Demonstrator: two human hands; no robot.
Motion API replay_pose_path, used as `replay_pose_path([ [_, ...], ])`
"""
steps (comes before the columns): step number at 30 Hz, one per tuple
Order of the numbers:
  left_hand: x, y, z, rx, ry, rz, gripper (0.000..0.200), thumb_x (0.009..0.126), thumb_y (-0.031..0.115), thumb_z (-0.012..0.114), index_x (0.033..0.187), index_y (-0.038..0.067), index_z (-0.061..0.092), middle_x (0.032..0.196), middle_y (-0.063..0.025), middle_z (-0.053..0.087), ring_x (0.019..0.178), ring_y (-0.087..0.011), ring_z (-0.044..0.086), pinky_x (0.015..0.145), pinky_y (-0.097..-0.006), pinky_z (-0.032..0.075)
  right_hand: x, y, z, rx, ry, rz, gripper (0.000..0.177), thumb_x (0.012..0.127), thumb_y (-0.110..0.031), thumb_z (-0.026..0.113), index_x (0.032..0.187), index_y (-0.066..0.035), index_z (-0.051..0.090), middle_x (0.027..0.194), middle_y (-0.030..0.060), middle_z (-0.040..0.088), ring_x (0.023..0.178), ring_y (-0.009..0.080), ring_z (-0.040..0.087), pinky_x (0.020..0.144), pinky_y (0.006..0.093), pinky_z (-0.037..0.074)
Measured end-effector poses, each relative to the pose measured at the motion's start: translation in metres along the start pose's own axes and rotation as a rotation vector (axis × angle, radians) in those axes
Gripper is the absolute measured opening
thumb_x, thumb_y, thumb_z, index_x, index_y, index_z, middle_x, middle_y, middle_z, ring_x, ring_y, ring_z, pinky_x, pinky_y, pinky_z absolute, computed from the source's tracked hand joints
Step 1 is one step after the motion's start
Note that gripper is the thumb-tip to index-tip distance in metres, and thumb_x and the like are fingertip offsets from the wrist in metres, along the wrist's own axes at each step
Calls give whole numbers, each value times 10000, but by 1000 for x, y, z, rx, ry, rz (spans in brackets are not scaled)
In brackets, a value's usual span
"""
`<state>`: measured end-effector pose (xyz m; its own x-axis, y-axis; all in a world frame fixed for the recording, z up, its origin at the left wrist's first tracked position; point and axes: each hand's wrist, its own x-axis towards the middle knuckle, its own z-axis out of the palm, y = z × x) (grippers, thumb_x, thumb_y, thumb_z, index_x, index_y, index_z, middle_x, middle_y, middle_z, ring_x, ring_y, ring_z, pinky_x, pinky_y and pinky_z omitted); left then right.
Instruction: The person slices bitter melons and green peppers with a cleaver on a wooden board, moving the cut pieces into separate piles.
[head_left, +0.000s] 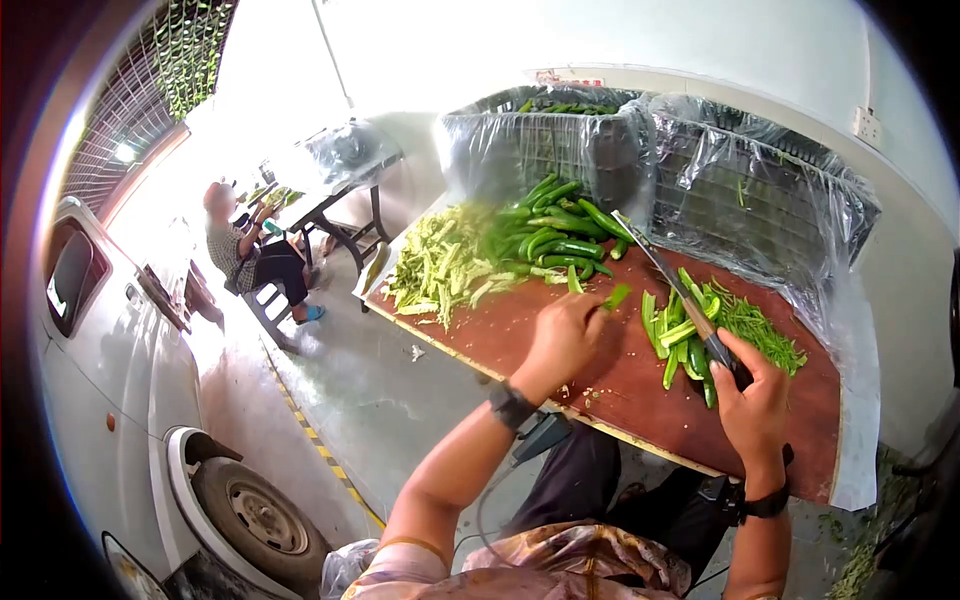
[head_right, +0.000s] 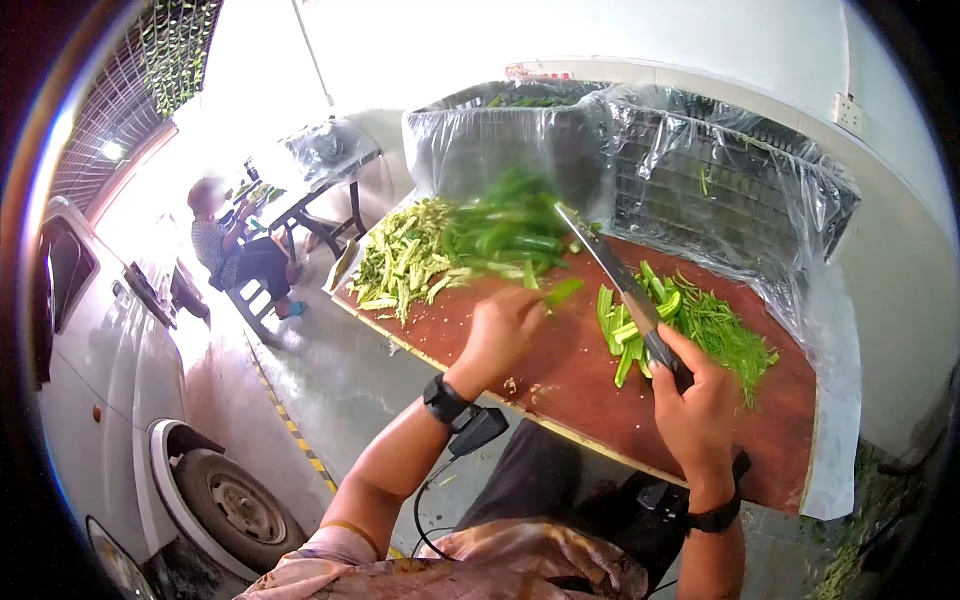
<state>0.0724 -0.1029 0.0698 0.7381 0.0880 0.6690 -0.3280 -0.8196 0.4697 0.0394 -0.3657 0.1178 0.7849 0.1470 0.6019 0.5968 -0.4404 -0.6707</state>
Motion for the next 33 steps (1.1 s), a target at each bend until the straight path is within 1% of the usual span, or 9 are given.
replay_pose_path([
  [2,15,7,15,-224,-36,75,295,850,123,663,1129,24,657,942,-186,690,847,-371,670,770,-426,540,-5,-1,-9,-11,5,38,319,842,-20,661,1158,19,675,896,176,724,769,181,692,699,303,522],
  [4,31,-9,24,-72,-116,91,329,859,114,659,1180,44,653,1129,-192,666,1017,-342,657,865,-427,526,-12,5,-16,82,-8,39,307,834,-13,665,1138,30,678,931,195,722,798,208,705,726,321,532],
  [12,76,-122,21,450,-76,11,363,835,126,601,1194,94,647,1277,-178,577,1128,-374,577,957,-451,492,-37,11,-39,-46,-73,62,301,785,-9,681,1084,20,691,903,217,698,816,355,697,719,375,539],
  [14,79,-133,24,555,-19,46,417,806,138,638,1221,95,631,1276,-184,559,1125,-376,581,948,-461,496,-38,14,-35,-45,-56,32,299,781,-21,695,1079,3,696,884,210,692,795,366,685,698,388,537],
  [16,83,-135,20,575,-380,-84,459,781,193,680,1226,95,627,1248,-188,557,1099,-370,597,936,-456,506,-39,12,-32,-51,-99,-1,301,774,-24,705,1075,-12,700,874,204,690,782,360,682,680,398,533],
  [21,81,-159,21,645,-294,54,238,814,201,640,963,47,745,987,-140,700,1050,-336,619,869,-426,528,-43,1,-25,-93,-271,-45,355,756,-74,740,1109,-82,701,742,166,639,664,370,627,592,444,497],
  [24,70,-156,5,320,212,-51,139,797,67,644,879,46,754,911,-156,684,776,-324,664,732,-395,540,-44,0,-9,-7,-328,-84,347,760,-99,743,1105,-92,706,718,163,624,631,367,613,568,442,488],
  [29,31,-149,-36,236,194,-231,134,801,71,669,906,24,738,857,-148,684,779,-273,681,714,-362,539,-32,2,17,206,-440,182,315,839,-107,679,1138,-5,662,929,244,688,799,316,708,676,362,533],
  [33,-9,-125,-54,149,35,-221,159,796,25,651,939,22,720,872,-112,686,801,-227,693,702,-330,539,-50,41,46,198,-205,250,396,880,-108,652,1247,17,568,845,210,669,702,298,672,674,371,523],
])
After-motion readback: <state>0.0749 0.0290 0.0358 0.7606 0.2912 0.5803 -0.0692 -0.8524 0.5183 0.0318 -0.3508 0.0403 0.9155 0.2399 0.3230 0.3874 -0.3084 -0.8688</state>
